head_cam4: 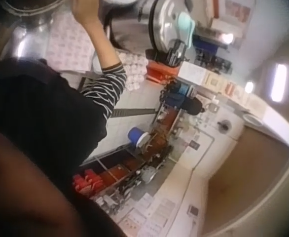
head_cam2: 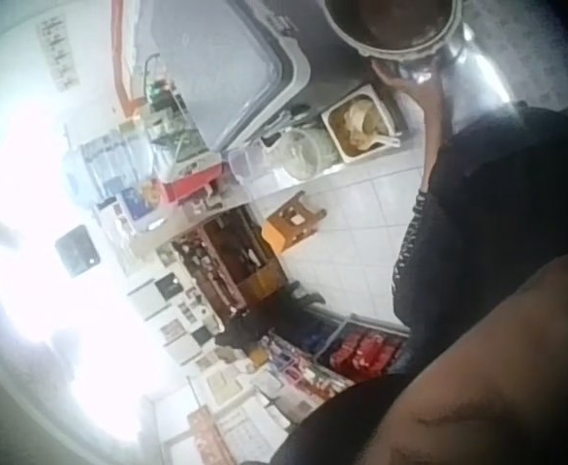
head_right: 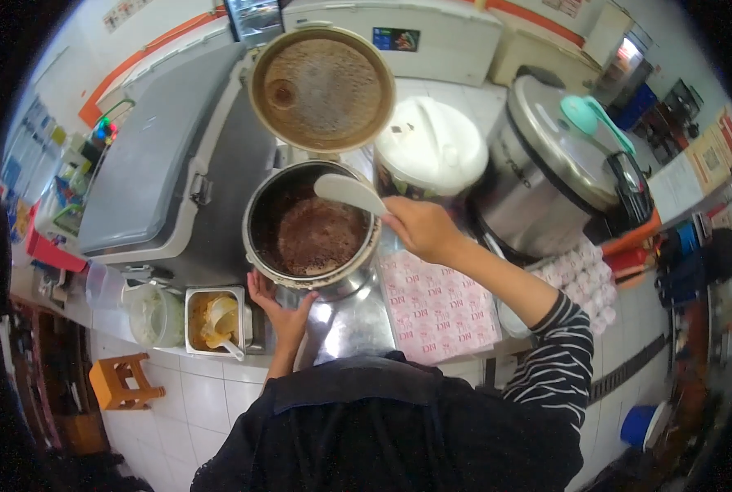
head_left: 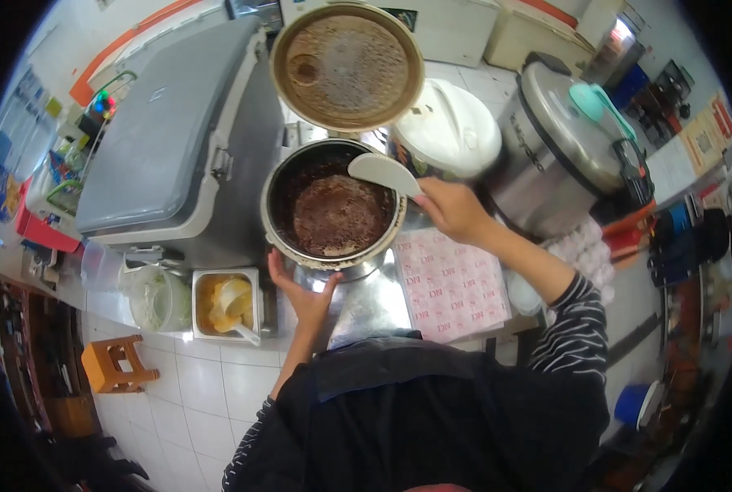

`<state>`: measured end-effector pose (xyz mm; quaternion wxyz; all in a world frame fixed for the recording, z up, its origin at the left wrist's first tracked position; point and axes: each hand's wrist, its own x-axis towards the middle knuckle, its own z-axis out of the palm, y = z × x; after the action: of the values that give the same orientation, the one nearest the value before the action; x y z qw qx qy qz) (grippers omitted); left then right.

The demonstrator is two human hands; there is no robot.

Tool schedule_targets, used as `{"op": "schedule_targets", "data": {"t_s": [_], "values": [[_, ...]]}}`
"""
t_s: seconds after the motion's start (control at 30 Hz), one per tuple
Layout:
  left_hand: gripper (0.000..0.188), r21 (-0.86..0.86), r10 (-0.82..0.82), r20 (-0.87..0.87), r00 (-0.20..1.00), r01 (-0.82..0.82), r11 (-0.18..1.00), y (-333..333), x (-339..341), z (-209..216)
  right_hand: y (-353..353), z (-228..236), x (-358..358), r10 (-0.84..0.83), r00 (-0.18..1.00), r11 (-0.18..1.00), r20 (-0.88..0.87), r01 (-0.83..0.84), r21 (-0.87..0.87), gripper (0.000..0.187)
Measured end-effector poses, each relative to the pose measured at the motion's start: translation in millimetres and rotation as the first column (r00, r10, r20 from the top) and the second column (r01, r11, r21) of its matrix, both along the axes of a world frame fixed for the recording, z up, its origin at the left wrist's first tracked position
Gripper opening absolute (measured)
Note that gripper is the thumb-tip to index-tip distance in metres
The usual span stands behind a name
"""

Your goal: Preparing and portioning red rice into containers and wrapping them in paper.

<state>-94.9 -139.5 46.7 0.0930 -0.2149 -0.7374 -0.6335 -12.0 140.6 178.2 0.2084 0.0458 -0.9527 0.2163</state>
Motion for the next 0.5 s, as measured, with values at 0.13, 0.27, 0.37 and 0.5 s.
{"op": "schedule_targets", "data": {"t_s": [0.13,0.27,0.37,0.5], "values": [[0.121,0.028,0.006,0.055,0.998,-0.008,1.000,-1.6,2.7,-4.3,-1.3,-16.5,23.1,-0.067,0.980,0.994,0.186,0.049,0.099,0.019],[0.115,0.010,0.015,0.048,0.999,-0.016,1.000,-1.3,-2.9,-5.6,6.1,2.8,73.2,-0.547,0.798,0.737,0.255,0.603,-0.307,0.044],[0.115,-0.004,0.033,0.047,0.998,-0.032,0.999,-0.3,-3.2,-9.7,23.5,-56.6,143.5,-0.861,0.443,0.497,0.249,0.838,0.227,0.042],[0.114,-0.071,0.040,0.003,0.999,-0.040,0.997,13.6,-3.5,-12.6,15.3,-150.1,220.5,-0.953,0.087,0.197,0.291,0.905,0.376,0.027]]}}
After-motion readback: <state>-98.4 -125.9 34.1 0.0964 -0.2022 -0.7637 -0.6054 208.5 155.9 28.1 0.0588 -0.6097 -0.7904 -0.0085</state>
